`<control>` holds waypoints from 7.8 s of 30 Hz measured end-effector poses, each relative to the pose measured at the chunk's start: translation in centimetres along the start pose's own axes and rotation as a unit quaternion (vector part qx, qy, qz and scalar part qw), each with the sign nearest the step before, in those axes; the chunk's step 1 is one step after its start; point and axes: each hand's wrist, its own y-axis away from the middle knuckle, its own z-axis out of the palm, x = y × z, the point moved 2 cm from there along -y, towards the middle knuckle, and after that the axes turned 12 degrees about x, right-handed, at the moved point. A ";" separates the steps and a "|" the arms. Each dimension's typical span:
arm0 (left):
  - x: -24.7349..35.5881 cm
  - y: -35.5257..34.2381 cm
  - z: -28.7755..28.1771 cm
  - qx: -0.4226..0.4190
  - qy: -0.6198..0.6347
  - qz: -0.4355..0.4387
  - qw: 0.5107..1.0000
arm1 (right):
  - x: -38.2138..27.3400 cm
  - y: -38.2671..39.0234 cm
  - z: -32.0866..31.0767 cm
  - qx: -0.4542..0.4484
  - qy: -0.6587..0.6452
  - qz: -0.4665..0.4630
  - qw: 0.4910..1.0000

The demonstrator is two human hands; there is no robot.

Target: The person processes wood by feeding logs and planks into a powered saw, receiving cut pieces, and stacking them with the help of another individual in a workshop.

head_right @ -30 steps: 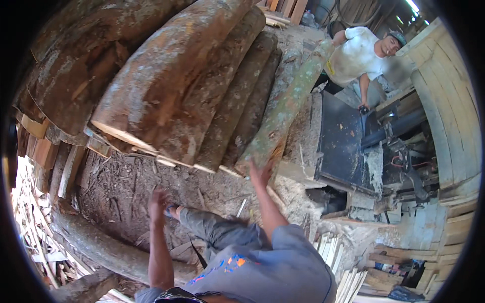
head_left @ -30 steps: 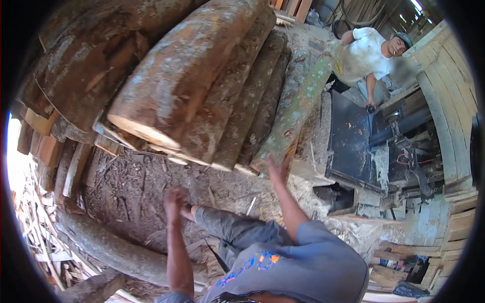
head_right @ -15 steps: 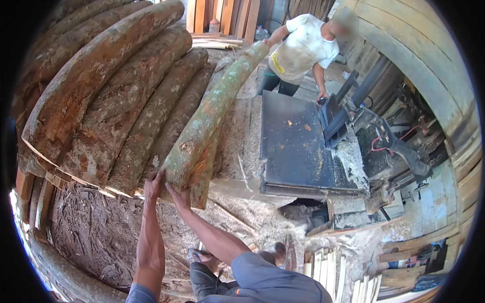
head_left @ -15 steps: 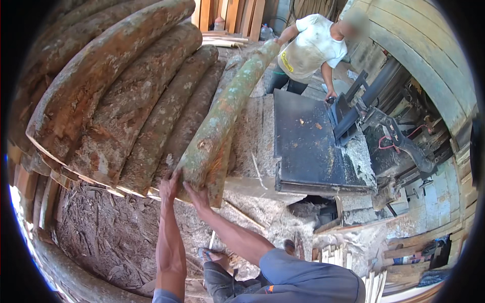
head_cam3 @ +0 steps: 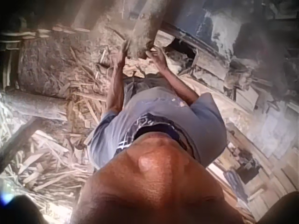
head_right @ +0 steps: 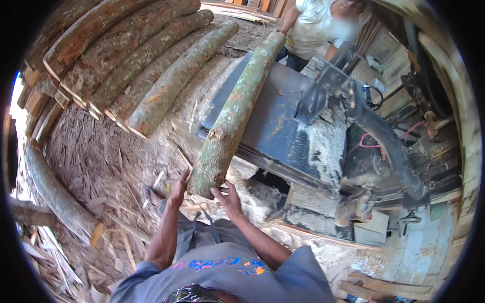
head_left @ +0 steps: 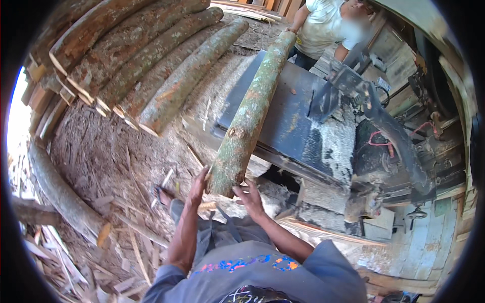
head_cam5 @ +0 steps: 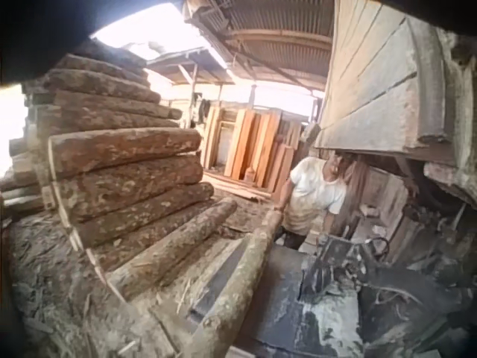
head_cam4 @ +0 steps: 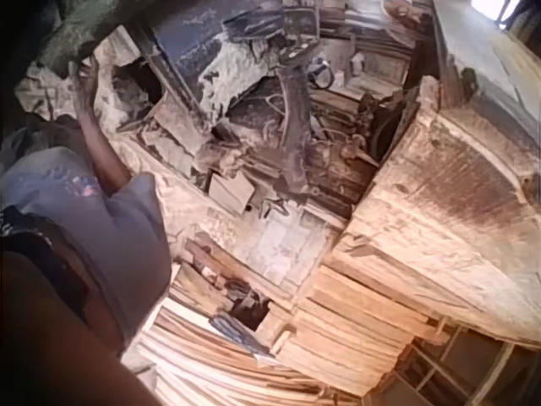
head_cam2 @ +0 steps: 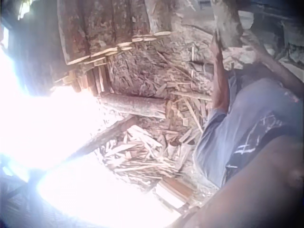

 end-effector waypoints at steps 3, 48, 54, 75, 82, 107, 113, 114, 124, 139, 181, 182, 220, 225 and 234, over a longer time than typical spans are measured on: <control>-5.8 2.1 2.1 0.057 0.006 -0.114 0.992 | -0.3 1.3 -16.3 -0.040 0.204 -0.099 0.973; -22.1 29.3 -10.1 0.157 -0.162 -0.256 0.940 | -7.4 -12.1 -18.3 0.337 0.178 -0.257 0.888; -22.9 28.7 -6.0 0.165 -0.116 -0.289 0.936 | 2.0 -9.5 -19.4 0.336 0.203 -0.219 0.893; -22.9 22.9 -6.5 -0.066 -0.260 -0.181 0.946 | 9.5 26.2 -54.6 0.582 0.461 0.068 0.667; -28.7 27.0 -9.5 -0.033 -0.258 -0.214 0.942 | 10.1 16.0 -43.0 0.592 0.445 -0.093 0.666; 0.6 8.0 21.4 -0.274 -0.041 -0.125 0.953 | 2.4 -2.5 -14.3 0.090 -0.373 0.141 0.913; -1.4 15.1 15.8 -0.254 -0.036 -0.150 0.955 | 9.8 3.6 -12.2 0.139 -0.340 0.212 0.905; -2.0 16.0 15.2 -0.263 -0.023 -0.151 0.953 | 11.5 4.3 -12.2 0.143 -0.342 0.216 0.903; -6.1 26.3 8.0 -0.271 0.044 -0.147 0.950 | 15.6 16.1 -8.9 0.128 -0.371 0.180 0.902; -16.6 43.0 -7.1 -0.287 0.056 -0.135 0.947 | 25.9 38.4 -2.5 0.331 -0.199 0.100 0.917; -30.5 49.2 18.5 -0.492 -0.068 -0.362 0.789 | 41.3 99.6 -1.1 0.644 0.248 0.596 0.410; -33.0 55.3 14.9 -0.526 -0.075 -0.439 0.724 | 42.3 106.2 0.4 0.665 0.257 0.617 0.333; -17.5 19.8 1.8 -0.169 -0.299 -0.103 0.933 | 24.4 5.5 -22.4 0.246 0.141 0.020 0.959; -1.4 9.0 16.2 -0.125 -0.131 0.023 0.983 | 4.2 -4.9 -20.8 0.266 -0.029 0.054 0.962; -0.7 11.5 17.2 -0.190 -0.057 -0.030 0.980 | 4.9 1.8 -14.3 0.183 -0.116 0.103 0.971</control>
